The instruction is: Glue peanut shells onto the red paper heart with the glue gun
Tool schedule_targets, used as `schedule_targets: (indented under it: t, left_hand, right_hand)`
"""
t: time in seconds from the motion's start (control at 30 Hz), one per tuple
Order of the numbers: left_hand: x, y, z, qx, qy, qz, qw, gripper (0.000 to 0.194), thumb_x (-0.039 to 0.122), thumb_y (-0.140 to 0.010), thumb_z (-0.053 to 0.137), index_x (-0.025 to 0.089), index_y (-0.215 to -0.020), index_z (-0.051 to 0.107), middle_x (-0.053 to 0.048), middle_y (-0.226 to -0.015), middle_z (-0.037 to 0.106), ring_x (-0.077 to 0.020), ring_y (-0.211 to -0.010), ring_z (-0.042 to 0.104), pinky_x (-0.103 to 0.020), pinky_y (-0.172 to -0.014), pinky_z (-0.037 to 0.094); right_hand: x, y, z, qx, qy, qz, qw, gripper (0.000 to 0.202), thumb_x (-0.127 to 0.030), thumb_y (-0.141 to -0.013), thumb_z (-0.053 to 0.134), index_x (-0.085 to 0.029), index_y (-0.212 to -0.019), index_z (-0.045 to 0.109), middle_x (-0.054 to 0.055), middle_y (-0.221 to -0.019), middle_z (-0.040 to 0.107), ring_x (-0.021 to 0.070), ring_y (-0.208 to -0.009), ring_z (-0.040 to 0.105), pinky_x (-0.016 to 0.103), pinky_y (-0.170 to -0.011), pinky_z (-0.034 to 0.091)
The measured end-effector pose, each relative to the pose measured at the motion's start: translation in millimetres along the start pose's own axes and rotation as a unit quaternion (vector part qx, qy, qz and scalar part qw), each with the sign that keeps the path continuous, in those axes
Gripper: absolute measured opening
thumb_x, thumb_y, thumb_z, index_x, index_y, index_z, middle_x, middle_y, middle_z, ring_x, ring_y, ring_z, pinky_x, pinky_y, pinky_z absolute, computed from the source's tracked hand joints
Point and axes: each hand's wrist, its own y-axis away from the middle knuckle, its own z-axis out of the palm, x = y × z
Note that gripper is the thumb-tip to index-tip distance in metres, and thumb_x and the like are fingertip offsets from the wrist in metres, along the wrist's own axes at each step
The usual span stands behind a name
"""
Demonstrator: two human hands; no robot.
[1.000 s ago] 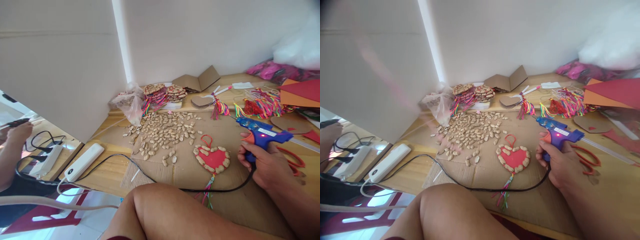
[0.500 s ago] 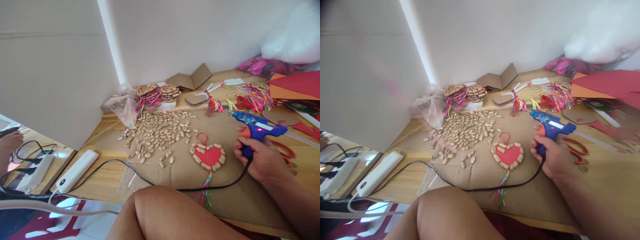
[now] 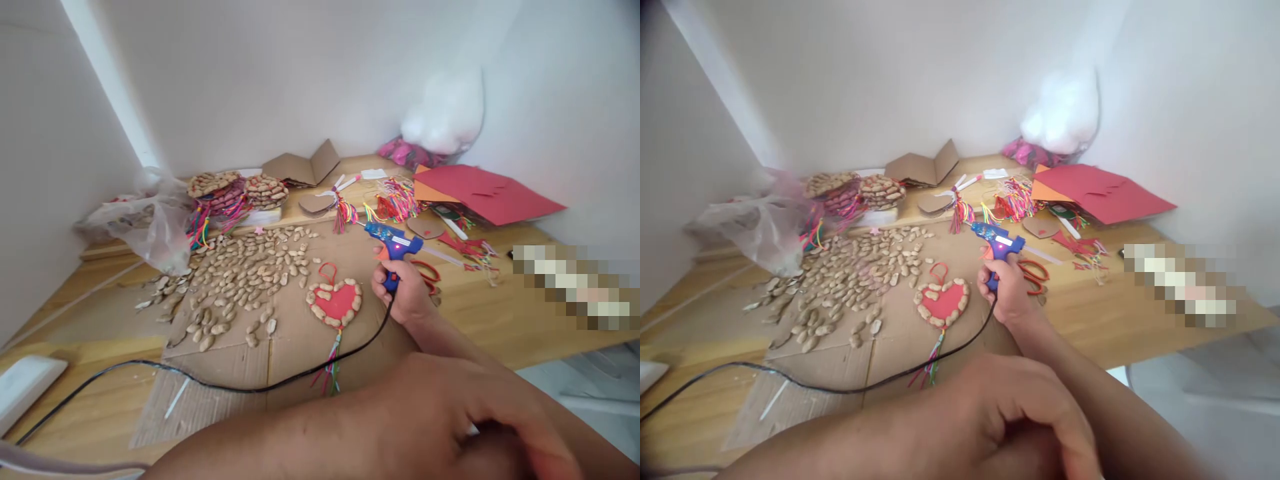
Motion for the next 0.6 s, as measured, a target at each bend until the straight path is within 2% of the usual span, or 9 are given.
schedule_targets:
  t: [0.07, 0.2, 0.33, 0.47, 0.6]
  left_hand:
    - [3.9, -0.5, -12.9, 0.036, -0.022, 0.029, 0.999, 0.032, -0.001, -0.086, 0.043, 0.014, -0.082, 0.070, -0.005, -0.093, 0.075, -0.0143, -0.089, 0.071, -0.023, -0.083, 0.056]
    - [-3.5, 13.8, -24.8, 0.069, -0.066, 0.025, 0.995, 0.031, -0.005, -0.083, 0.045, 0.014, -0.080, 0.070, -0.005, -0.089, 0.072, -0.0124, -0.083, 0.066, -0.022, -0.079, 0.052]
    - [-10.3, 26.8, -38.1, 0.136, -0.087, 0.016, 0.987, 0.027, -0.002, -0.087, 0.048, 0.014, -0.081, 0.070, -0.003, -0.086, 0.069, -0.0111, -0.079, 0.063, -0.021, -0.075, 0.048]
    - [-14.4, 37.6, -57.6, 0.201, -0.113, 0.002, 0.973, 0.022, 0.011, -0.094, 0.051, 0.016, -0.082, 0.069, -0.003, -0.085, 0.068, -0.0132, -0.081, 0.062, -0.024, -0.076, 0.046]
    - [-17.1, 48.9, -75.7, 0.246, -0.146, -0.009, 0.958, 0.021, 0.012, -0.094, 0.052, 0.016, -0.083, 0.069, -0.003, -0.084, 0.069, -0.0134, -0.080, 0.062, -0.025, -0.076, 0.045]
  right_hand:
    - [-0.5, 0.3, -1.1, -0.011, -0.024, 0.009, 1.000, 0.031, -0.042, -0.070, 0.066, -0.023, -0.089, 0.052, -0.006, -0.052, 0.051, 0.0090, -0.037, 0.039, 0.021, -0.035, 0.016]
    - [-1.4, 0.6, -3.1, -0.063, -0.060, 0.025, 0.996, 0.035, -0.053, -0.076, 0.061, -0.021, -0.091, 0.058, -0.002, -0.057, 0.054, 0.0108, -0.038, 0.042, 0.023, -0.036, 0.015]
    - [-1.6, 2.8, -3.3, -0.097, -0.062, 0.022, 0.993, 0.020, -0.037, -0.069, 0.063, -0.021, -0.077, 0.055, 0.000, -0.065, 0.058, 0.0095, -0.041, 0.044, 0.023, -0.037, 0.017]
    - [-2.6, 5.2, -3.4, -0.117, -0.036, 0.026, 0.992, 0.013, -0.026, -0.064, 0.060, -0.020, -0.074, 0.056, 0.000, -0.070, 0.059, 0.0080, -0.044, 0.043, 0.022, -0.039, 0.020]
    - [-3.9, 6.0, -6.2, -0.135, -0.013, 0.030, 0.990, 0.011, -0.023, -0.068, 0.061, -0.020, -0.079, 0.060, -0.001, -0.068, 0.056, 0.0081, -0.045, 0.042, 0.021, -0.039, 0.023]
